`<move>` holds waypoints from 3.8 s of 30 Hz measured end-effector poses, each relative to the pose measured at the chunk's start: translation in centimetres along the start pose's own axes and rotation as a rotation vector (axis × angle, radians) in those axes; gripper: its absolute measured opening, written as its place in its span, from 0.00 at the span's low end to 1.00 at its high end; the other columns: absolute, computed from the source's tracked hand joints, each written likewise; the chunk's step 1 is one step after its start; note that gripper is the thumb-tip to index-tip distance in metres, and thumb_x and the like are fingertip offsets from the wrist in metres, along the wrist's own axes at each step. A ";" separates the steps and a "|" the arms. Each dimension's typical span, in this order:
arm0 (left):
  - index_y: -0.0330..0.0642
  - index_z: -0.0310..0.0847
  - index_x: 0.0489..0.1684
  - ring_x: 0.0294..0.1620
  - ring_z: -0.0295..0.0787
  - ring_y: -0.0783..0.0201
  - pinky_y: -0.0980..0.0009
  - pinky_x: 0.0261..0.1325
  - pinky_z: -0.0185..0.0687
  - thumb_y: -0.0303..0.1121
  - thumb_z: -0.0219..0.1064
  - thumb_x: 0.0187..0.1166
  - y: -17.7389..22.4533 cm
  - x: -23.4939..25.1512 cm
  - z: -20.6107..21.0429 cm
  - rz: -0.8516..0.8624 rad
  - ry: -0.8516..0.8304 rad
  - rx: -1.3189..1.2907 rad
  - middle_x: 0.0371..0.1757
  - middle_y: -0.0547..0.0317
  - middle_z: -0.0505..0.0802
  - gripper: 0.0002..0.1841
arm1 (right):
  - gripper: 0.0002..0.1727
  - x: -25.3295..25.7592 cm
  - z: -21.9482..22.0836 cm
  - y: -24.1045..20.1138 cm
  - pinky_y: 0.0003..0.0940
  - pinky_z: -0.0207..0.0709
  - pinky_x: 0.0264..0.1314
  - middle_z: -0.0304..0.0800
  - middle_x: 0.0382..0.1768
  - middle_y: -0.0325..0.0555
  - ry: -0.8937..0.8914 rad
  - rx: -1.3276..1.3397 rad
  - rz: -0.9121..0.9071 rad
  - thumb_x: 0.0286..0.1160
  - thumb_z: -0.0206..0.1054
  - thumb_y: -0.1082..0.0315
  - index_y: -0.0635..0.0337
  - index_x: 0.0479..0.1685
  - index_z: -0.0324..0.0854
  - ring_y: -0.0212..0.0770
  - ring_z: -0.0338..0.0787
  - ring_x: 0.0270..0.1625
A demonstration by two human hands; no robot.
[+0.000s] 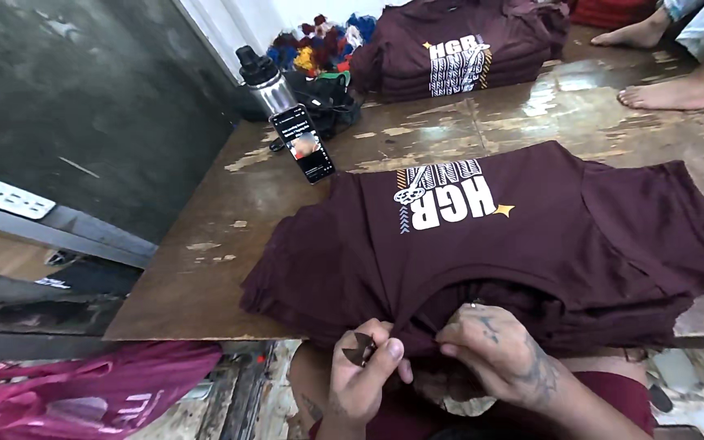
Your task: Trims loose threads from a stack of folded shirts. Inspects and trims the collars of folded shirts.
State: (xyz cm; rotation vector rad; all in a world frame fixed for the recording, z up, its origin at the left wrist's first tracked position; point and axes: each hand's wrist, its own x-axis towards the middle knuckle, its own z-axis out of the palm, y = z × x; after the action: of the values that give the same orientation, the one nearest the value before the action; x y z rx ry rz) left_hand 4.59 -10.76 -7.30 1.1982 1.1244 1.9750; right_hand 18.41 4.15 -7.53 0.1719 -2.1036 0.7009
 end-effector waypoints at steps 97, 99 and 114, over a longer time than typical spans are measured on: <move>0.41 0.83 0.71 0.73 0.78 0.29 0.32 0.71 0.71 0.33 0.53 0.89 2.9 9.0 -9.7 -0.482 0.340 1.575 0.71 0.30 0.83 0.19 | 0.18 -5.8 -13.2 -4.1 0.51 0.82 0.70 0.94 0.56 0.62 -0.412 -0.243 0.243 0.82 0.67 0.53 0.59 0.47 0.93 0.60 0.91 0.66; 0.33 0.83 0.69 0.75 0.73 0.25 0.30 0.73 0.66 0.32 0.54 0.89 3.4 8.4 -7.9 -0.250 0.434 1.521 0.72 0.24 0.80 0.19 | 0.22 -5.1 -15.4 -4.2 0.24 0.81 0.62 0.93 0.46 0.58 -0.211 -0.265 0.250 0.88 0.60 0.50 0.63 0.46 0.86 0.37 0.92 0.56; 0.28 0.68 0.82 0.49 0.89 0.66 0.68 0.53 0.86 0.28 0.51 0.90 -1.4 2.2 11.4 -0.151 -0.583 0.272 0.75 0.41 0.83 0.23 | 0.41 -10.6 -16.8 4.0 0.35 0.81 0.64 0.89 0.46 0.51 0.129 -0.455 0.682 0.85 0.46 0.32 0.68 0.49 0.80 0.34 0.88 0.57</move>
State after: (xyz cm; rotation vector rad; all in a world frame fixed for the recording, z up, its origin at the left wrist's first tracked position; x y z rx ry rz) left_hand 13.89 -4.15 -4.79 1.6342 1.1429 1.2565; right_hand 35.25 15.20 -10.09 -0.8513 -2.1291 0.5672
